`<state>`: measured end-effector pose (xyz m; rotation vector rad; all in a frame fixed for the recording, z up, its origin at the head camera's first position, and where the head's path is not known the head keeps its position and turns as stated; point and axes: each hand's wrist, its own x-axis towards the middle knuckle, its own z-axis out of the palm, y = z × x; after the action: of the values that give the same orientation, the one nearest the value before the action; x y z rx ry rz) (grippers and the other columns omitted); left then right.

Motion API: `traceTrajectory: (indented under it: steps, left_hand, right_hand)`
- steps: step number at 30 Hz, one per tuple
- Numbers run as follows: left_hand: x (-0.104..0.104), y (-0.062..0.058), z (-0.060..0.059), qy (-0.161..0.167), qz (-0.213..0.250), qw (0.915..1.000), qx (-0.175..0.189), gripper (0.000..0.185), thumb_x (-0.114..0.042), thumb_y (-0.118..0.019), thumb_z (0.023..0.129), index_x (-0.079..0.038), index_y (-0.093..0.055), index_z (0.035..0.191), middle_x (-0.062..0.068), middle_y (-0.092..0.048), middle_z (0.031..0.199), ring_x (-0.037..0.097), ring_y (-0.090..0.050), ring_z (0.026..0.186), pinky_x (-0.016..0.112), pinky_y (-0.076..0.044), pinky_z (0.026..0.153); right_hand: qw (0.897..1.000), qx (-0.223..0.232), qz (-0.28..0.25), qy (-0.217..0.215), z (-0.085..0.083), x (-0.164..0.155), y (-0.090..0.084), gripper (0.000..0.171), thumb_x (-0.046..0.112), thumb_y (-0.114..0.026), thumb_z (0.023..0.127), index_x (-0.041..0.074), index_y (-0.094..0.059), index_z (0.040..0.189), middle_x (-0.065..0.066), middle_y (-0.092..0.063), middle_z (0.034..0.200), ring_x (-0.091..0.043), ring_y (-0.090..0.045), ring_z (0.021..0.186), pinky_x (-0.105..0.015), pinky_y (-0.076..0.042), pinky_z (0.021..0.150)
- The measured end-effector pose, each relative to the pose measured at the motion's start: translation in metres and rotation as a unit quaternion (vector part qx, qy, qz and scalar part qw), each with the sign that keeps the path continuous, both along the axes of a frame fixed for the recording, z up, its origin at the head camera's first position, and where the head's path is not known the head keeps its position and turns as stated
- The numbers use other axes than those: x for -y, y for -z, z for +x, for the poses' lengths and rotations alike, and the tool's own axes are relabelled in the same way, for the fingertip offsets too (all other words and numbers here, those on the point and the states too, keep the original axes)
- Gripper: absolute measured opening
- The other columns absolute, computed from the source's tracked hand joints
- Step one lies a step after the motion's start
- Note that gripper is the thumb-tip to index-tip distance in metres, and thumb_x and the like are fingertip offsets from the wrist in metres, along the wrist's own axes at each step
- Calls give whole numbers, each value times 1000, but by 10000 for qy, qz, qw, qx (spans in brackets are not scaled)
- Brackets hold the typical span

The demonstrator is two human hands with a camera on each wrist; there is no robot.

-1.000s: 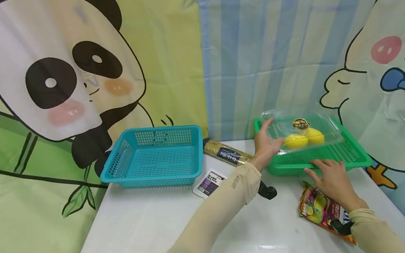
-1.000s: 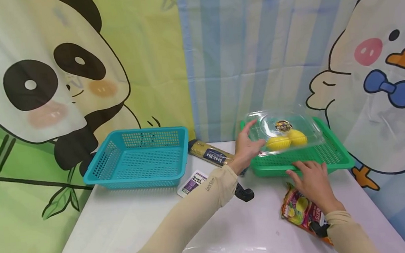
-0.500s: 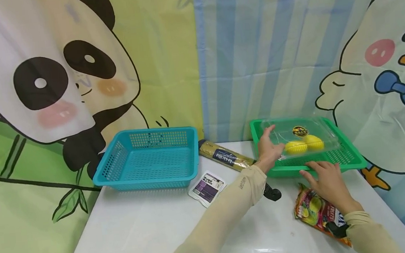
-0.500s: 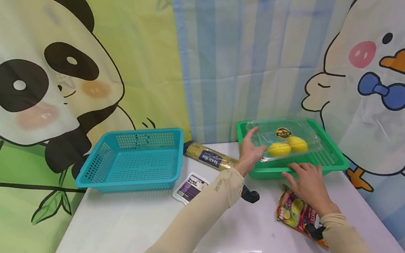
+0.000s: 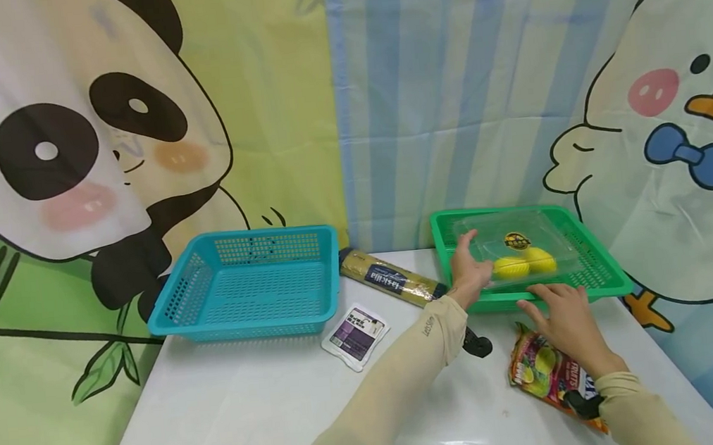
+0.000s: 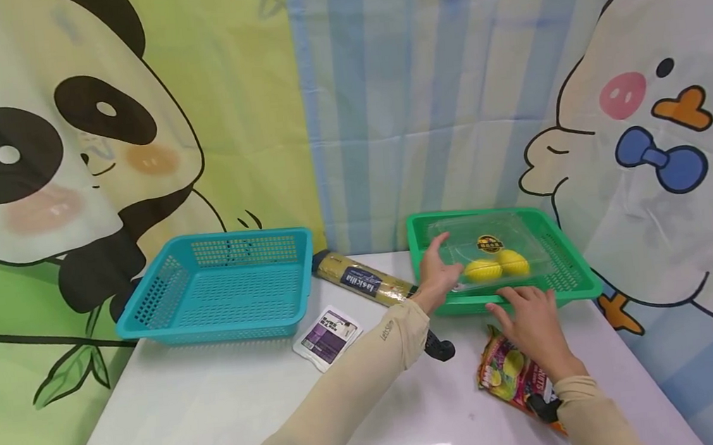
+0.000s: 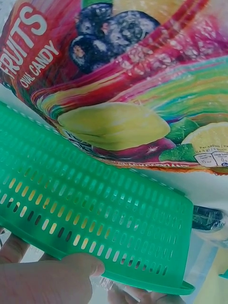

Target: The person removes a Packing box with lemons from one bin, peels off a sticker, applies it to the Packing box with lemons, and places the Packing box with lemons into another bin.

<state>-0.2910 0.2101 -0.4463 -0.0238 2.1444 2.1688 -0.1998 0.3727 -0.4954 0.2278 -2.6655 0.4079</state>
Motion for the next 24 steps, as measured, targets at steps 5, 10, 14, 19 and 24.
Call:
traceTrajectory:
  steps: [5, 10, 14, 19, 24]
  left_hand:
    - [-2, 6, -3, 35, -230, 9997, 40, 80, 19, -59, 87, -34, -51, 146, -2, -29, 167, 12, -38, 38, 54, -61, 65]
    - [-4, 9, -3, 35, -364, 9993, 47, 77, 19, -59, 87, -29, -51, 148, -1, -28, 167, 13, -37, 40, 52, -61, 64]
    - [-4, 11, -3, 75, -411, 9991, -10, 76, 19, -58, 87, -24, -49, 150, 1, -26, 168, 13, -35, 43, 46, -59, 56]
    - [-4, 13, -4, 127, -490, 9987, -40, 77, 20, -56, 87, -23, -48, 150, 0, -24, 169, 13, -41, 48, 41, -58, 50]
    - [-6, 15, -6, 106, -671, 9977, -67, 77, 20, -57, 87, -22, -48, 150, 1, -26, 168, 16, -38, 45, 26, -41, 38]
  right_hand:
    - [10000, 4, -48, 30, 1, 0, 1, 43, 32, -71, 96, -2, -67, 121, -35, -64, 120, -55, -50, 120, -85, -19, 103]
    - [10000, -31, -75, 27, 0, 1, 1, 43, 31, -72, 95, -3, -66, 121, -36, -63, 121, -56, -49, 119, -85, -17, 105]
    - [10000, -33, -48, 38, 0, 2, 1, 43, 30, -72, 95, -3, -66, 121, -36, -62, 122, -57, -48, 120, -84, -16, 106]
    - [9999, 58, -57, 62, 0, 1, 2, 45, 33, -70, 96, -3, -65, 123, -36, -61, 124, -57, -48, 121, -84, -13, 107]
    - [9998, 132, -60, 112, 1, 1, 1, 46, 34, -69, 97, -2, -65, 124, -35, -61, 125, -55, -48, 123, -84, -14, 107]
